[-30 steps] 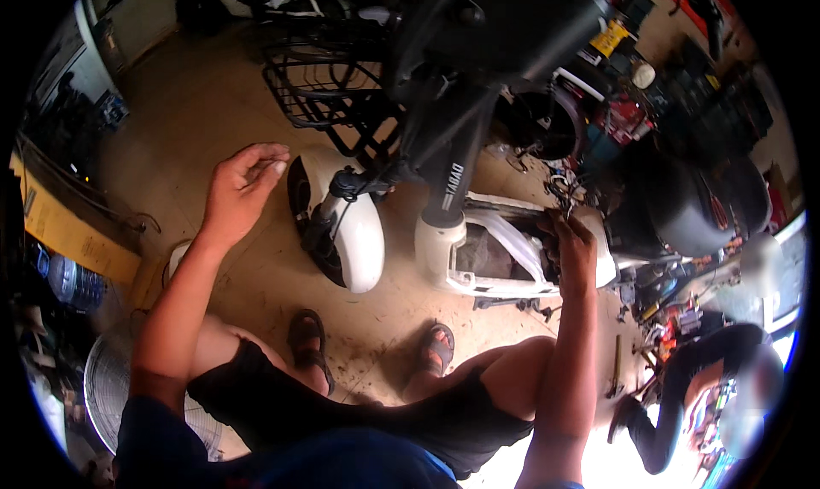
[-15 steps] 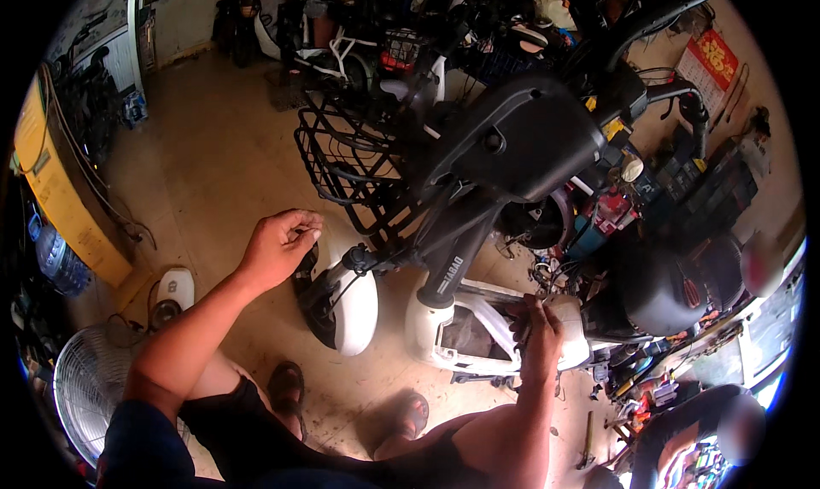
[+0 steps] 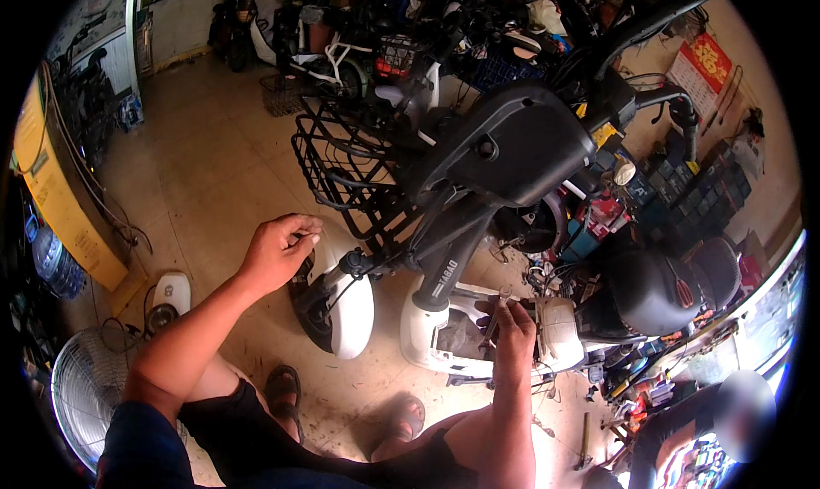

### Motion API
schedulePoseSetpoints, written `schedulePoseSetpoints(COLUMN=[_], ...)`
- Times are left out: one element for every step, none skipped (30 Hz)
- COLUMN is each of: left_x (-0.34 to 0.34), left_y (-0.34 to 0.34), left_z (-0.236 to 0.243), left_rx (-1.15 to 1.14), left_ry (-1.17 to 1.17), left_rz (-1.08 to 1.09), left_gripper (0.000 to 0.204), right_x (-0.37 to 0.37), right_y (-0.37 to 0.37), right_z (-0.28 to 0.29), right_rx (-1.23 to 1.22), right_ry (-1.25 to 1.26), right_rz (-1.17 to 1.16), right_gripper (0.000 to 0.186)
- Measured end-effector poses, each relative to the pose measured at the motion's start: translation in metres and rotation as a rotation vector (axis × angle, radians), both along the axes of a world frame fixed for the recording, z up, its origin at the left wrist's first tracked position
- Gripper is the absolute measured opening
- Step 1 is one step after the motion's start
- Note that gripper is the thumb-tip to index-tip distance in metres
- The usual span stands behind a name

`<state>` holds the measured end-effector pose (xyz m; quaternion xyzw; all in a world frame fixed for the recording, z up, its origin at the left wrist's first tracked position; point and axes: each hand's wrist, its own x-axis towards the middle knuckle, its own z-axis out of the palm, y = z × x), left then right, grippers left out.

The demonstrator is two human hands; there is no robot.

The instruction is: The person sits on the floor in a workshop and uses a wrench to loosen bolts on the front basket of a white scooter. They remove the basket and the front headlight cover, then use a power drill to remove a screw from the cover. Finally, they reconnect the wiring and reattach the headlight cover to the scooter's front fork.

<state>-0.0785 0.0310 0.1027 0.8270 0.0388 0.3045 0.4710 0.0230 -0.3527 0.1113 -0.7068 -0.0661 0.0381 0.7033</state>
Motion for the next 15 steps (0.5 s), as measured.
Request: schedulePoseSetpoints(left_x=[-0.001,-0.001,-0.001,-0.001,-0.001,-0.001,-0.001,-0.001,-0.001,0.000,0.000,0.000,0.000,-0.001,-0.001], left_y=[0.000,0.000,0.000,0.000,0.000,0.000,0.001,0.001,0.001,0.001,0.002,0.001,0.000,0.000,0.000], left_z=[0.001,0.001,0.001,0.001,0.001,0.000,0.000,-0.001,-0.002,-0.003,-0.003,-0.004,-0.004,-0.002,-0.001], left_rx=[0.005,0.009,0.007,0.006,0.004,0.009,0.014,0.019,0.011,0.004,-0.003,-0.005,-0.006,-0.005,-0.007], left_ry=[0.002,0.005,0.001,-0.002,-0.006,-0.003,0.000,0.005,0.000,-0.004,-0.008,-0.002,0.004,0.010,0.017], left_rz=[0.004,0.007,0.004,0.002,0.000,-0.002,-0.004,-0.006,-0.012,-0.018,-0.024,-0.022,-0.021,-0.020,-0.023], left_gripper=[0.022,0.022,0.022,0.022,0.022,0.022,0.022,0.022,0.023,0.023,0.023,0.023,0.023,0.022,0.022], right_x=[0.001,0.002,0.003,0.003,0.003,0.004,0.005,0.006,0.006,0.005,0.004,0.003,0.002,0.000,-0.002], right_y=[0.000,0.000,0.000,0.000,0.001,0.001,0.000,-0.002,-0.003,-0.004,-0.005,-0.005,-0.005,-0.003,-0.002], right_z=[-0.001,-0.004,-0.006,-0.007,-0.007,-0.008,-0.010,-0.012,-0.014,-0.013,-0.013,-0.012,-0.010,-0.008,-0.005], right_rx=[0.007,0.014,0.020,0.031,0.042,0.053,0.055,0.057,0.059,0.008,-0.042,-0.092,-0.086,-0.078,-0.069], right_ry=[-0.007,-0.013,-0.019,-0.028,-0.038,-0.047,-0.052,-0.055,-0.058,-0.079,-0.099,-0.119,-0.108,-0.097,-0.085], right_rz=[0.000,0.000,-0.001,0.000,0.001,0.001,0.002,0.001,0.000,-0.007,-0.013,-0.020,-0.012,-0.004,0.003], right_gripper=[0.024,0.024,0.024,0.023,0.022,0.021,0.020,0.020,0.019,0.020,0.020,0.020,0.020,0.019,0.019])
